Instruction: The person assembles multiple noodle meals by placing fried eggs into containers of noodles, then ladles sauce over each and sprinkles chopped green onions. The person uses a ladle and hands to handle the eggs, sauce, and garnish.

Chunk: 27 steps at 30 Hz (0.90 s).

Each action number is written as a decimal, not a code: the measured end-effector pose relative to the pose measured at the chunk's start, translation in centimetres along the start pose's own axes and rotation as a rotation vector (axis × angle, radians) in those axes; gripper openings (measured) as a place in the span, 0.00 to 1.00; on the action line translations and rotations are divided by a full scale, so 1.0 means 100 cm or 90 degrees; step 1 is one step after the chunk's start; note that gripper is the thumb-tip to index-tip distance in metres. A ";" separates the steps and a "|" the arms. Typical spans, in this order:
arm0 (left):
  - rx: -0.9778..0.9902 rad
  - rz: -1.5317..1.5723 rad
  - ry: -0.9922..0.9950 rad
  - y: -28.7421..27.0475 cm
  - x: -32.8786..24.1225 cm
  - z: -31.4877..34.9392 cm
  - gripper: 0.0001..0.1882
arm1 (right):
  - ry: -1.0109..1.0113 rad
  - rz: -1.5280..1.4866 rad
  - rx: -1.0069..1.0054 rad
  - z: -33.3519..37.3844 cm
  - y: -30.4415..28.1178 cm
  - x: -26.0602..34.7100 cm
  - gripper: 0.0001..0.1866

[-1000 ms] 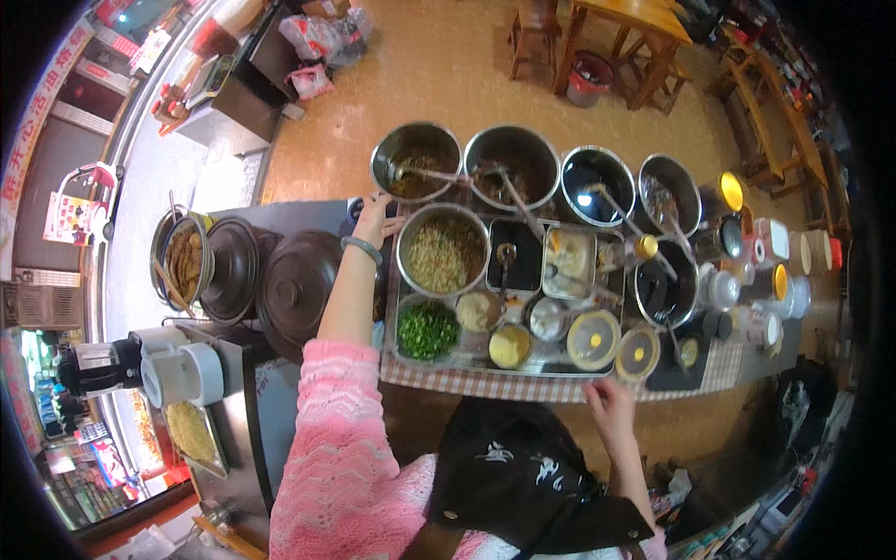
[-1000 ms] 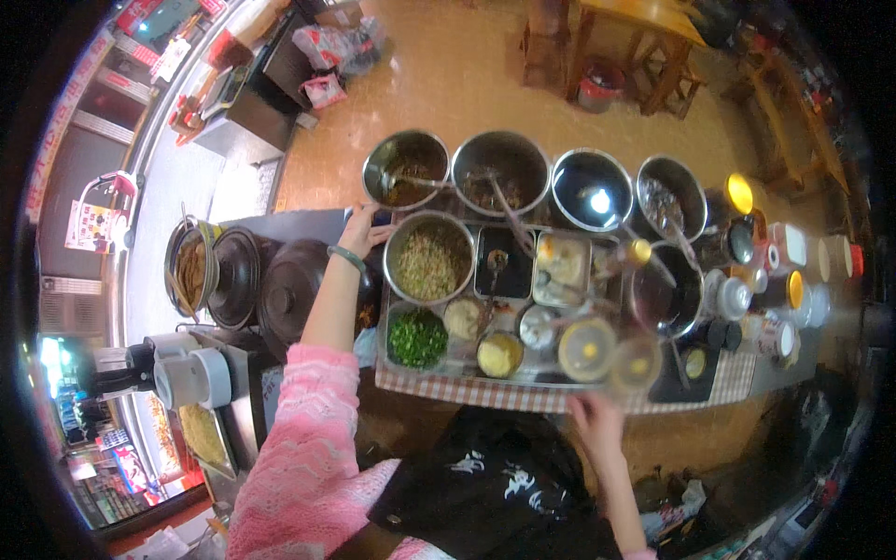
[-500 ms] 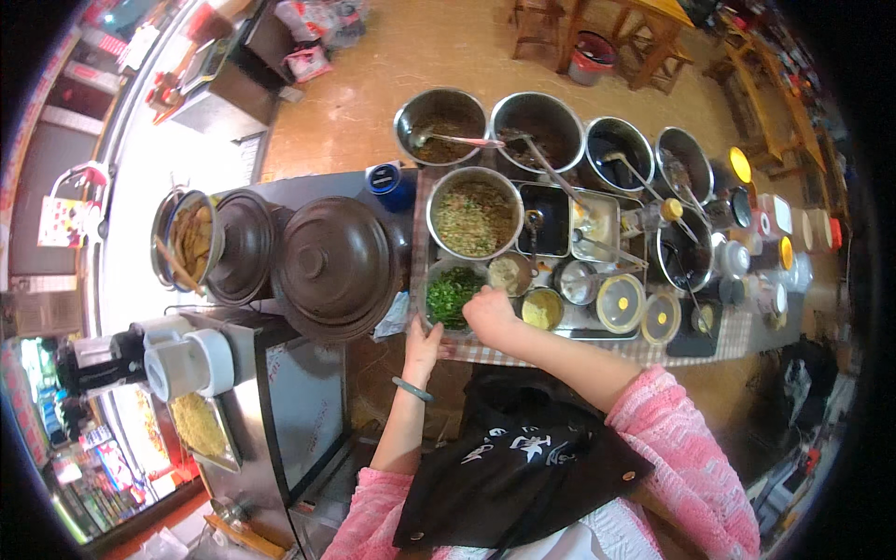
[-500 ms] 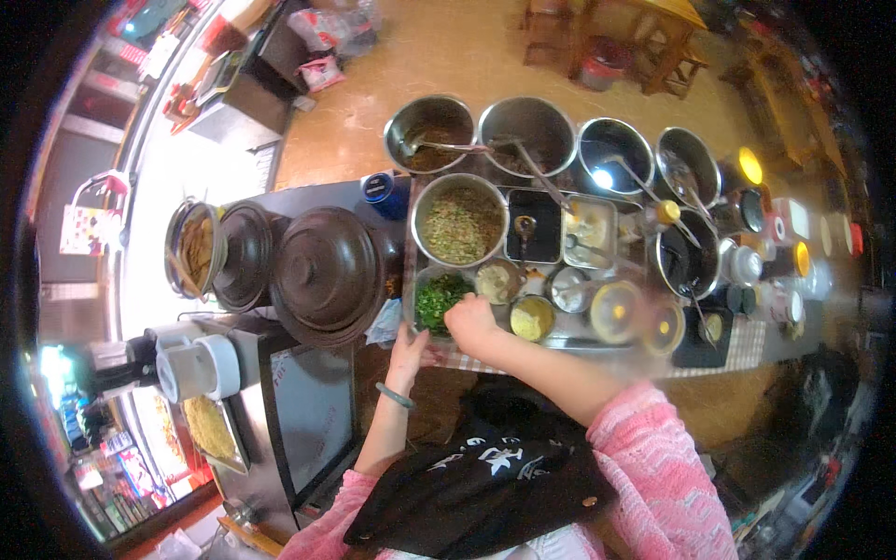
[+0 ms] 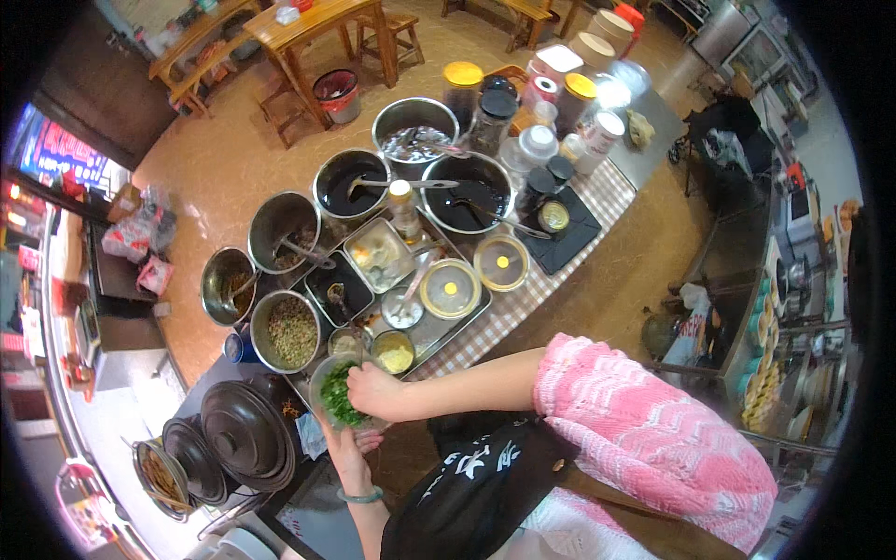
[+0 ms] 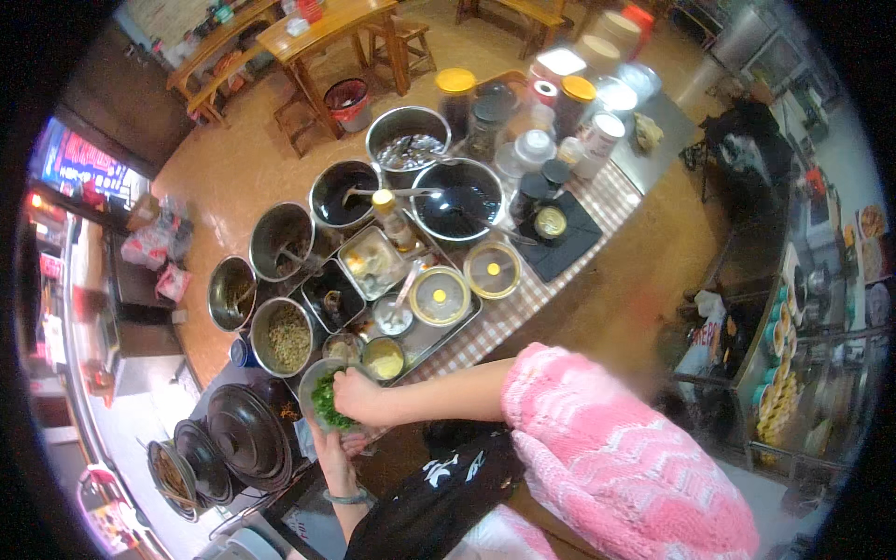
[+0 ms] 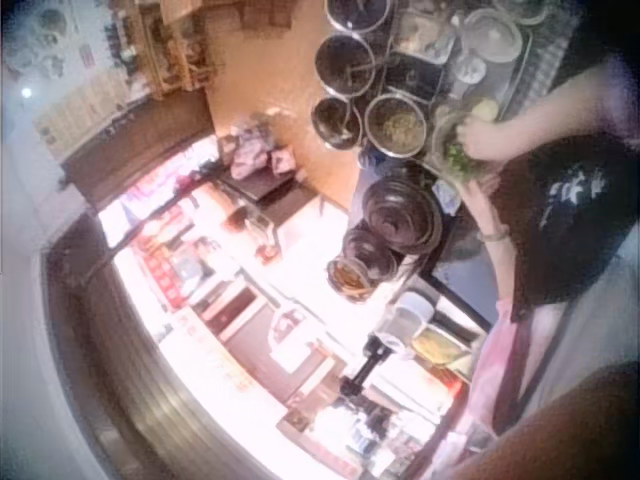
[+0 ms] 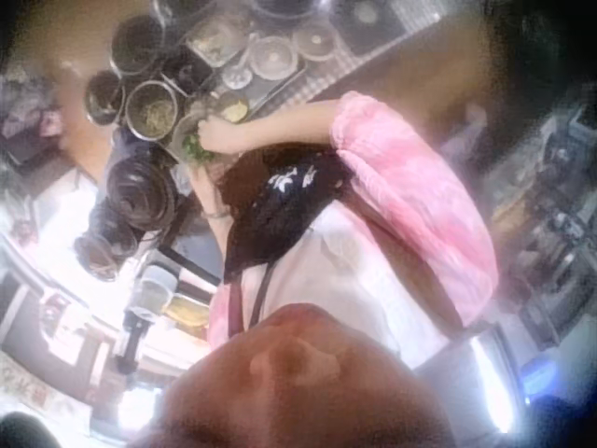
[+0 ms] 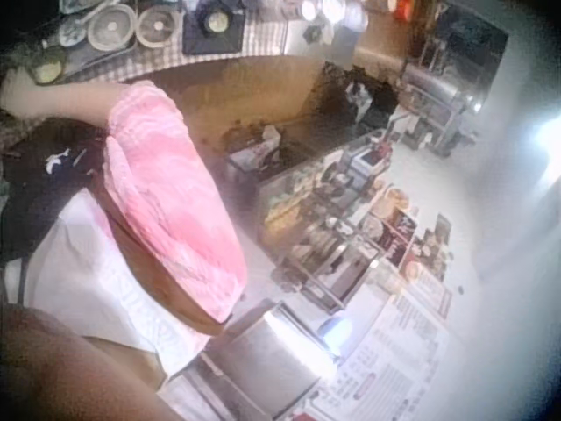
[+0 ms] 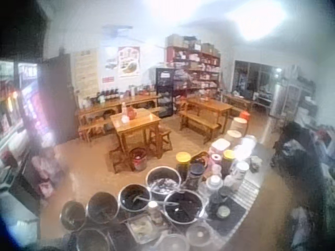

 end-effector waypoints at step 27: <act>1.079 -0.592 -0.368 0.809 0.390 0.276 0.34 | 1.184 -0.279 -0.585 0.926 0.061 -0.206 0.09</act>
Point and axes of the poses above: each hand's wrist, its own z-axis away from the middle knuckle, its own y-axis out of the palm, x = y × z, the point moved 8 cm from there along -z, towards the middle knuckle, and after that the axes turned 4 degrees about x, right-handed, at the moved point
